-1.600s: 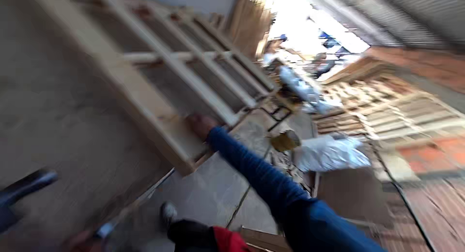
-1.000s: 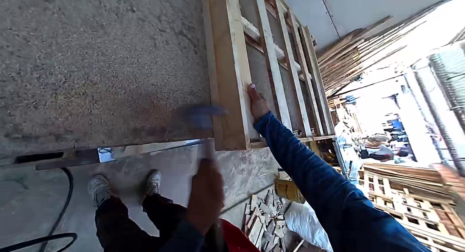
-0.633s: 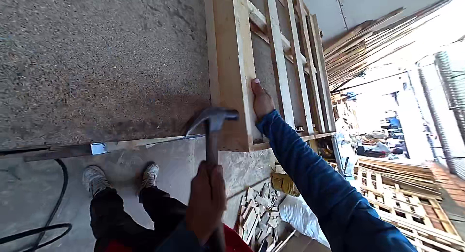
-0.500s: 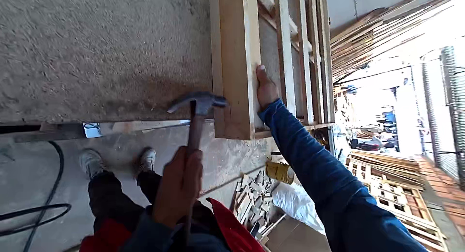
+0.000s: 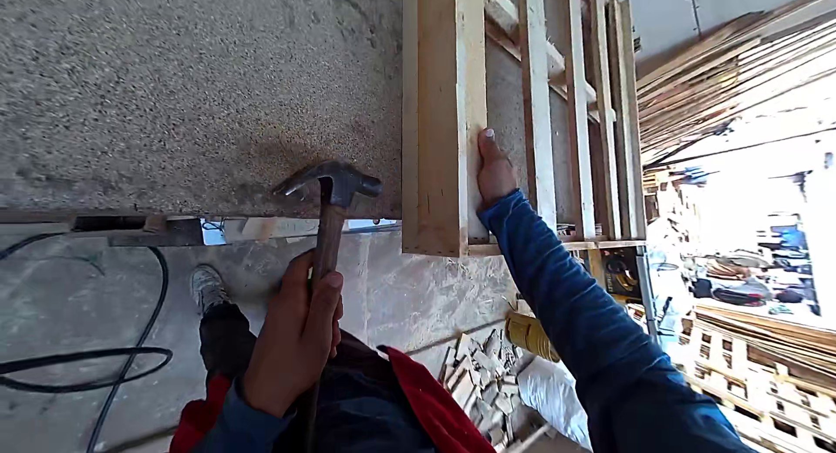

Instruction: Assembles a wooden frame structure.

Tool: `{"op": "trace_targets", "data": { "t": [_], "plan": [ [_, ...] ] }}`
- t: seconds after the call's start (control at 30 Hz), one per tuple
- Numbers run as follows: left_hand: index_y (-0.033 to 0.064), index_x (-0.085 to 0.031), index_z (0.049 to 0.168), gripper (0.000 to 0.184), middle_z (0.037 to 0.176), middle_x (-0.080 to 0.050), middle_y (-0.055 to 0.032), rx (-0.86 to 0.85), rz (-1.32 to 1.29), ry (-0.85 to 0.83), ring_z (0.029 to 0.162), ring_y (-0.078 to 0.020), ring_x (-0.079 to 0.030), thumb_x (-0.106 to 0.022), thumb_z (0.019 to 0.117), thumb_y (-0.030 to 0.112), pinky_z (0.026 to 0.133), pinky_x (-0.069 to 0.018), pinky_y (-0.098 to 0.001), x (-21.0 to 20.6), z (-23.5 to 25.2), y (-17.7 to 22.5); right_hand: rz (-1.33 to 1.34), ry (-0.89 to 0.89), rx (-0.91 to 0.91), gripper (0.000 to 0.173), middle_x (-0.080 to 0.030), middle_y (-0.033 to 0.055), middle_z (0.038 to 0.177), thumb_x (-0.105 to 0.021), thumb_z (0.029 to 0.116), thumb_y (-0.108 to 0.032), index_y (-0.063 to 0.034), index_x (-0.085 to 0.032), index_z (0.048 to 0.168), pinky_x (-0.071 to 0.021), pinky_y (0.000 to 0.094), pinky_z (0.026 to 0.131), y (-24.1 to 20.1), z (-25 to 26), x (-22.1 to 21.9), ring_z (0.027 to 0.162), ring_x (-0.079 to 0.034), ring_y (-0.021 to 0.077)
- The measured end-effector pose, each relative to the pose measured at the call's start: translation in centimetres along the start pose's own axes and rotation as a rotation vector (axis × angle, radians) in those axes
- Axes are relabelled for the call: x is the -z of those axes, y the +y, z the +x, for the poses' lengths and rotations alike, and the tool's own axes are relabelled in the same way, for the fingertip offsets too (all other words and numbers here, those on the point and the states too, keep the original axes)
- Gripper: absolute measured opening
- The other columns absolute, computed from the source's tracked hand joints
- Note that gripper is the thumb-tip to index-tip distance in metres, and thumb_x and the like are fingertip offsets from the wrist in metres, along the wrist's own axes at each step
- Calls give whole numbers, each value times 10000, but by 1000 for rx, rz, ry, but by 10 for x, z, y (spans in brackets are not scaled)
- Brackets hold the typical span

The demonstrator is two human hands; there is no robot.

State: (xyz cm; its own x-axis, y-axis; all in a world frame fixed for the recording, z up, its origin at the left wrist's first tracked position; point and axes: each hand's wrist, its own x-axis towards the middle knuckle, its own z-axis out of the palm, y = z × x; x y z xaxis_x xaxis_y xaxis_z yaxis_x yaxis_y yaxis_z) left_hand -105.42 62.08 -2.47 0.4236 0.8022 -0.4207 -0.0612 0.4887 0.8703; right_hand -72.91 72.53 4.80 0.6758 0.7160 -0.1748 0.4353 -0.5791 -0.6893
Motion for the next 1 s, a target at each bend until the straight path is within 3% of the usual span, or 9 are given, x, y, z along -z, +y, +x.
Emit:
{"op": "trace_targets", "data": {
  "t": [0.07,0.13,0.3,0.47,0.6,0.77,0.87,0.93,1.0],
  "plan": [
    [187,-202,1614,641,856,-668,-67,-86,41,27,529,-216,-638,-475,1056,344,444,-580,-375,5,16,18,-26,-23,50,658,-707,99,991,-266,1084,-570,-75,-694,1155,-569,464,831,-1,4,1,901,-680,168],
    [217,-68,1650,710,928,-683,-87,-166,-15,81,516,-227,-634,-459,1062,293,421,-573,-377,5,28,36,10,-25,74,628,-705,116,960,-291,1094,-528,-48,-696,1140,-567,472,805,-2,5,2,866,-678,182],
    [368,-62,1653,672,867,-642,-100,-237,-207,138,498,-242,-622,-403,1091,231,404,-570,-390,-1,51,77,19,-147,-11,688,-688,167,1209,-243,1079,-590,-82,-617,1354,-516,548,960,-6,21,10,1106,-660,263],
    [358,-238,1628,551,861,-648,-112,-144,-368,31,499,-220,-616,-388,1112,236,413,-566,-362,6,89,111,18,-86,-79,870,-629,218,1356,-144,1023,-713,-72,-589,1407,-463,618,1041,-42,100,-7,1265,-598,349],
    [370,-81,1635,600,842,-606,-23,-435,-512,346,496,-186,-602,-342,1111,238,395,-569,-378,-14,127,121,-73,-71,-45,721,-694,193,1143,-251,1067,-622,-67,-662,1272,-517,559,927,-60,113,-22,1047,-671,291],
    [71,-68,1635,639,791,-637,-59,-89,-398,-45,518,-180,-612,-380,1088,181,435,-567,-354,-88,149,53,-143,-44,-21,727,-701,153,1085,-214,1072,-614,-74,-672,1237,-532,528,886,-54,113,-19,977,-676,238],
    [231,-158,1646,610,813,-640,-71,-173,-495,59,536,-206,-633,-406,1089,227,442,-577,-359,-39,136,83,-123,-28,-18,694,-696,110,953,-237,1078,-596,-73,-689,1142,-558,457,794,-55,114,-18,850,-672,180],
    [347,-81,1632,632,783,-602,-31,-335,-545,217,501,-206,-610,-403,1093,273,402,-569,-378,-31,139,98,-106,-47,-12,688,-697,98,932,-230,1083,-583,-75,-690,1136,-567,436,783,-56,115,-18,834,-673,165],
    [291,-20,1617,666,758,-616,-5,-322,-513,134,523,-188,-626,-426,1089,295,443,-580,-376,-64,141,82,-109,-53,-11,698,-703,114,968,-223,1082,-585,-74,-692,1162,-558,470,815,-54,115,-17,872,-679,189]
  ]
}}
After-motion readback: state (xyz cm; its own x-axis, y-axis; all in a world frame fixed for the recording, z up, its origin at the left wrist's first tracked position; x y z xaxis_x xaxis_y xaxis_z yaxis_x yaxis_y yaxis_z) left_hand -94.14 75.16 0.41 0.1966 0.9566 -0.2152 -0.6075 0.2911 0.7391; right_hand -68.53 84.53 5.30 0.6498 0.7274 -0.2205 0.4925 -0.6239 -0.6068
